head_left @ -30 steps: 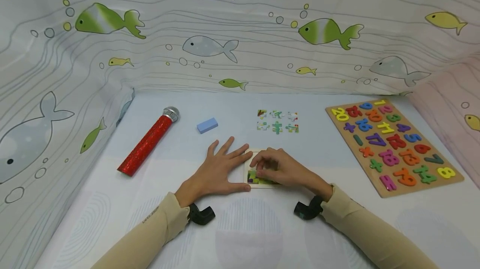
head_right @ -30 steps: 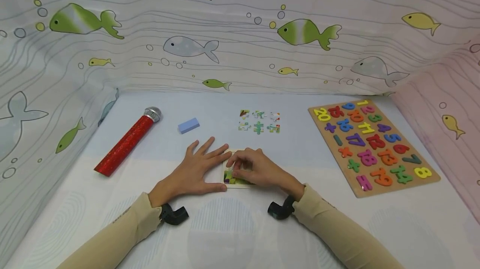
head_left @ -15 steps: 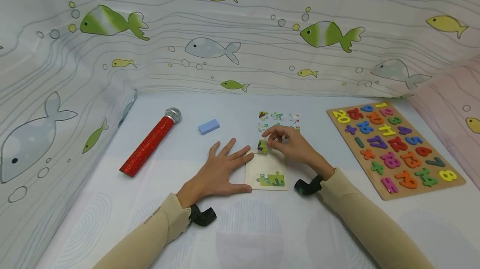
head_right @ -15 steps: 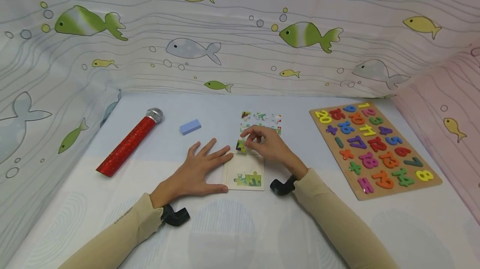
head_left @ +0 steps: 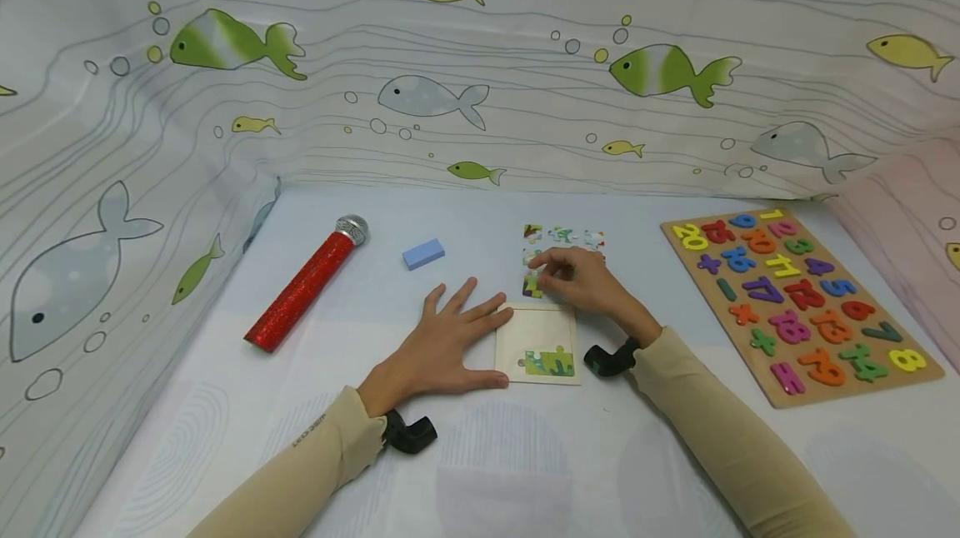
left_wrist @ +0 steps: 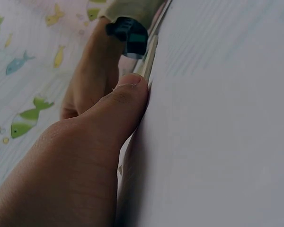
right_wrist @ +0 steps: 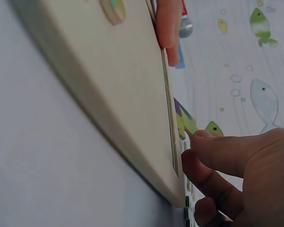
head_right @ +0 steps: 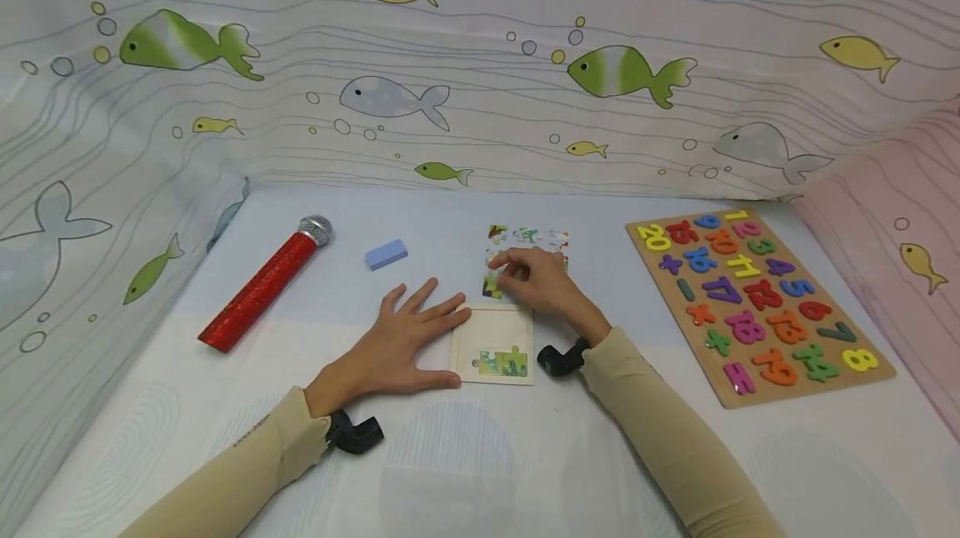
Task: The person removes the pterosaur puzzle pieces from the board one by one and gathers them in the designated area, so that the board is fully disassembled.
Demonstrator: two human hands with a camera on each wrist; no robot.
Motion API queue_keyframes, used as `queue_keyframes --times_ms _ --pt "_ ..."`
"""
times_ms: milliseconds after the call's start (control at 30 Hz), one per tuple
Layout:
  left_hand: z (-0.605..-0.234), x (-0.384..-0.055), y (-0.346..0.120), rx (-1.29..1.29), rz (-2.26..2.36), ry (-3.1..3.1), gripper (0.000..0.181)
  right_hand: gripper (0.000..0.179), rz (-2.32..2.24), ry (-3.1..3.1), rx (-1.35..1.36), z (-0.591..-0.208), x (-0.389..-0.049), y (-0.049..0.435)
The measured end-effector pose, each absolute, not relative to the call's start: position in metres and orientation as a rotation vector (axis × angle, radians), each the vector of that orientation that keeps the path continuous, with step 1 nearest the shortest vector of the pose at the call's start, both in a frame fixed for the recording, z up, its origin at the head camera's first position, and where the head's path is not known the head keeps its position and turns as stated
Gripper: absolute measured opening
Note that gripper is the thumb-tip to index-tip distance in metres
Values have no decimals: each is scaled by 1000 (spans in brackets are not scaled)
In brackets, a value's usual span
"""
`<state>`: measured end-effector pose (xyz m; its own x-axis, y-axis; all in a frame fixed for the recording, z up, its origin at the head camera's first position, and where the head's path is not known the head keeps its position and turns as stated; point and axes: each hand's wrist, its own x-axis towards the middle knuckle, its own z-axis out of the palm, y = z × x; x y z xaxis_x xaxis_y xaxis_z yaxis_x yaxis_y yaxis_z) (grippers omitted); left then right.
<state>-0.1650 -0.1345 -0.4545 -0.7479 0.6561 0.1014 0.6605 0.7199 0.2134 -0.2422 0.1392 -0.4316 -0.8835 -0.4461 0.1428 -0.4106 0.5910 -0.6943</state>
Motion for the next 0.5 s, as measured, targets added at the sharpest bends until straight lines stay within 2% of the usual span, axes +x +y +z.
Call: queue_keyframes --times_ms 367,500 --pt "-455 -166 -135 -1110 -369 -2903 94 33 -1062 2833 -758 -431 -241 138" --pt "-454 -166 -135 -1109 -367 -2896 95 31 -1018 2860 -784 -432 -240 137"
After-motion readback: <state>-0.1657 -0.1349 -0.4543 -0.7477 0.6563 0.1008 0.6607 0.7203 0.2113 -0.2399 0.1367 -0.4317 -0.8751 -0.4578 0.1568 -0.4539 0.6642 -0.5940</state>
